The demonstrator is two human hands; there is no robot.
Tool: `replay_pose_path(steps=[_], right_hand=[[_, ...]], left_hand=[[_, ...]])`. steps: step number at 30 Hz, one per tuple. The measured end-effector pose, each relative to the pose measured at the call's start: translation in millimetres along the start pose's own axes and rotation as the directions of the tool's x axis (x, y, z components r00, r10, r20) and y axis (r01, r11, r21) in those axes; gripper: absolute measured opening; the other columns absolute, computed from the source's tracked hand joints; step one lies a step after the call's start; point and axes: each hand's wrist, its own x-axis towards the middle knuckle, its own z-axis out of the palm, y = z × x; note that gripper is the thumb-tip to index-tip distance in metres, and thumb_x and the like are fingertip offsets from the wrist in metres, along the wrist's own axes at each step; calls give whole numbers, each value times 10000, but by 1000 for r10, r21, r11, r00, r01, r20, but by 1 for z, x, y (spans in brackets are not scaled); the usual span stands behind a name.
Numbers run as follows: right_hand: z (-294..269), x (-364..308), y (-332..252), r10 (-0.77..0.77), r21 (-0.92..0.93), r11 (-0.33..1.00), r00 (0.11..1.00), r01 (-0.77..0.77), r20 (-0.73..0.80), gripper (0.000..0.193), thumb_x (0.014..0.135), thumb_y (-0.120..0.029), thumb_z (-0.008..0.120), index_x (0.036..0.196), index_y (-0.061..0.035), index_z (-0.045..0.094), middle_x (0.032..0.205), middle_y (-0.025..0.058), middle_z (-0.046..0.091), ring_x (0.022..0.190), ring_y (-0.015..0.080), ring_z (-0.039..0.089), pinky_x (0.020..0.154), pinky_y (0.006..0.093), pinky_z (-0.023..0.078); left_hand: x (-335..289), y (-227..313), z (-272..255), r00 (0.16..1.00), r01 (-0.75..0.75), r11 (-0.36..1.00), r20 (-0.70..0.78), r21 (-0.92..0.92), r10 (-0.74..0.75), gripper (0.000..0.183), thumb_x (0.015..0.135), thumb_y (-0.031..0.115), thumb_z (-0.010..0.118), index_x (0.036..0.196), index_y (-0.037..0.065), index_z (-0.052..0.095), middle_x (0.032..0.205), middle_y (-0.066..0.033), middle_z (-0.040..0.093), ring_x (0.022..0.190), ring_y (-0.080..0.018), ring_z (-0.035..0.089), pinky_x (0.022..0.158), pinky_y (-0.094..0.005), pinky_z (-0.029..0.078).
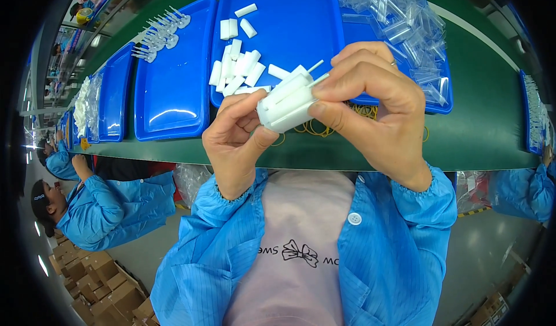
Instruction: The person assembles white plastic components into a cylindrical holder by hand, then secures the assembly with a rubber band.
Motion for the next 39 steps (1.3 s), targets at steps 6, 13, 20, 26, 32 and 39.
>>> replay_pose_path(steps=[6,13,20,26,32,39], right_hand=[[0,-3,4,47,19,999,999,-46,-9,152,648,-60,790,751,-60,678,778,45,652,861,203,571,813,348,447],[-4,1,5,46,-80,996,999,-45,9,115,677,-60,757,757,-57,674,803,37,653,848,199,575,820,332,445],[-57,21,37,257,-250,944,956,-217,140,254,749,-118,683,984,-26,658,962,94,635,894,278,595,803,309,459],[-72,-13,98,217,-615,772,843,159,491,180,735,-92,683,906,-47,649,900,95,630,810,293,597,730,373,484],[-65,-10,106,263,-530,846,910,-57,321,181,779,-75,634,960,-60,620,934,88,629,836,279,603,715,383,491],[-65,2,79,265,-511,858,898,-53,352,249,794,-99,637,1038,-77,592,993,93,628,903,291,602,779,384,488]], left_hand=[[-1,-3,2,998,62,997,-6,-40,-63,462,726,-98,702,1166,-51,567,1153,-132,516,1019,-240,603,908,-330,517],[6,-3,5,993,103,973,82,-207,-87,475,754,-71,690,1202,-58,532,1187,-124,497,1063,-241,581,922,-345,495],[5,-14,-9,979,199,959,-1,-201,-203,456,805,1,663,1228,-68,508,1170,-108,524,1100,-230,554,899,-309,460],[10,-12,-6,978,209,957,18,-203,-209,475,802,27,683,1233,-66,505,1170,-108,524,1090,-226,560,879,-300,469],[8,-18,-3,987,163,975,34,-148,-160,468,780,2,701,1210,-66,526,1180,-115,511,1072,-227,570,887,-309,490],[7,-16,-5,996,73,997,42,-10,-73,464,769,28,725,1190,-50,549,1183,-125,511,1052,-237,586,913,-329,503]])
